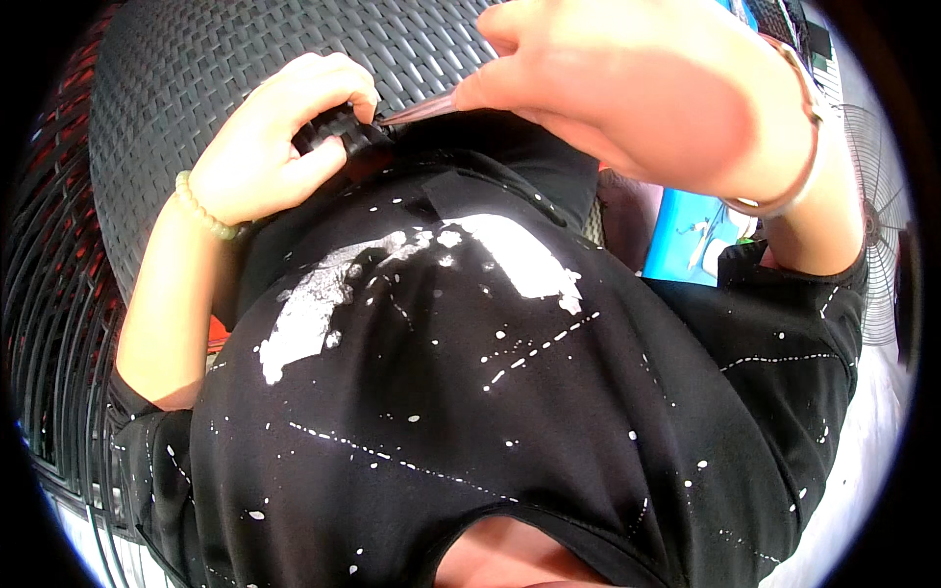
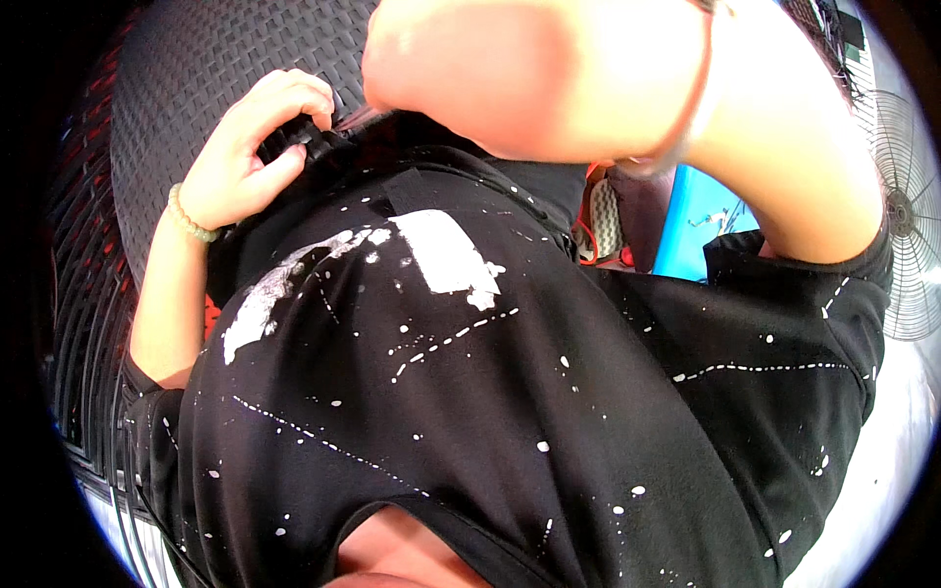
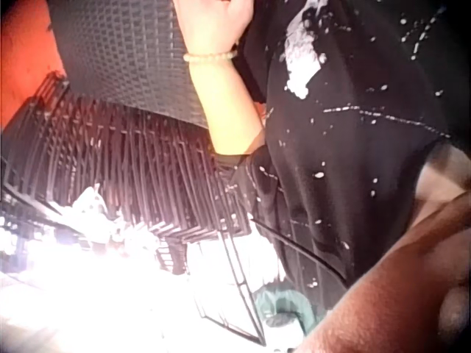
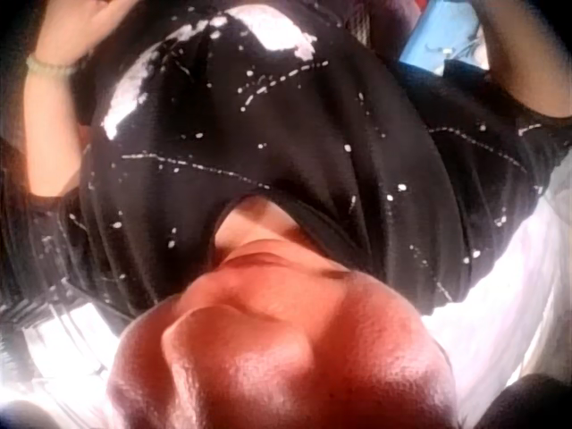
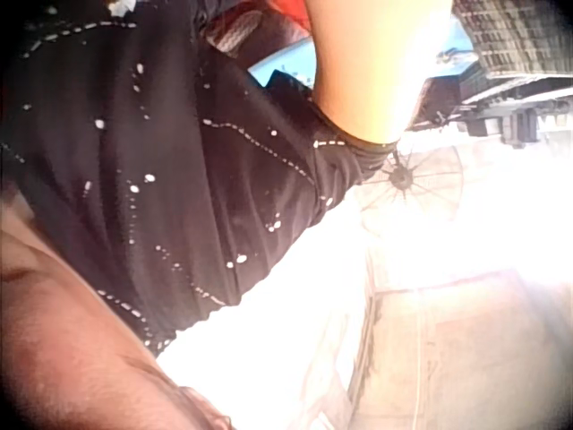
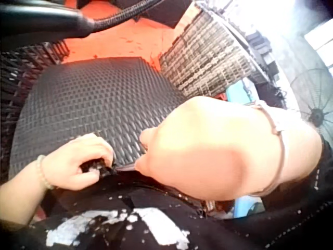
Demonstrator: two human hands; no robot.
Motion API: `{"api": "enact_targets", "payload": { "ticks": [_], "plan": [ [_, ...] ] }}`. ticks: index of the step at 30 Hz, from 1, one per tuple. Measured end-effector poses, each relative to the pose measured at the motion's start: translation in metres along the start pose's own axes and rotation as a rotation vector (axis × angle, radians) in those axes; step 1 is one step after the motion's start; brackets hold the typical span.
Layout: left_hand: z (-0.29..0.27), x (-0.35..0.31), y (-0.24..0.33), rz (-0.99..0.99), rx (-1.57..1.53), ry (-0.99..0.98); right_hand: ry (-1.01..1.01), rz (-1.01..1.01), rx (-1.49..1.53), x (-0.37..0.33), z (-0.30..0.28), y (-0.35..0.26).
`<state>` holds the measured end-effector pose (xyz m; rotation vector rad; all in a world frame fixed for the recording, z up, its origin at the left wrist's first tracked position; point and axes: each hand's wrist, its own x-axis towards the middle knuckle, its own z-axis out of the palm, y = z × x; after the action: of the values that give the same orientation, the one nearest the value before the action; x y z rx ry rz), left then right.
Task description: The person sits on the floor and uses a metal tool to trim and smooth the edges of a black woven chair part. They repeatedly scrape the tool along the frame and use their fingers to adjust the woven material.
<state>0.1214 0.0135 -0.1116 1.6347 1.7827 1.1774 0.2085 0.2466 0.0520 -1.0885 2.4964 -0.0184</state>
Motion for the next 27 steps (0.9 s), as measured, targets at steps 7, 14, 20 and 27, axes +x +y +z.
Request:
{"api": "enact_targets", "payload": {
  "ticks": [7, 14, 20, 27],
  "plan": [
    [-0.002, 0.002, -0.002, -0.009, 0.008, -0.106, 0.088, -0.081, 0.111, 0.000, 0.014, 0.011],
    [0.007, 0.003, -0.003, 0.013, 0.022, -0.054, 0.014, -0.091, 0.100, 0.008, 0.004, 0.016],
    [0.010, 0.004, 0.001, 0.016, 0.060, -0.028, 0.118, -0.135, 0.234, 0.013, 0.024, 0.022],
    [0.009, 0.002, 0.001, 0.004, 0.092, -0.066, -0.068, 0.003, 0.213, 0.014, -0.005, -0.005]
  ]
}}
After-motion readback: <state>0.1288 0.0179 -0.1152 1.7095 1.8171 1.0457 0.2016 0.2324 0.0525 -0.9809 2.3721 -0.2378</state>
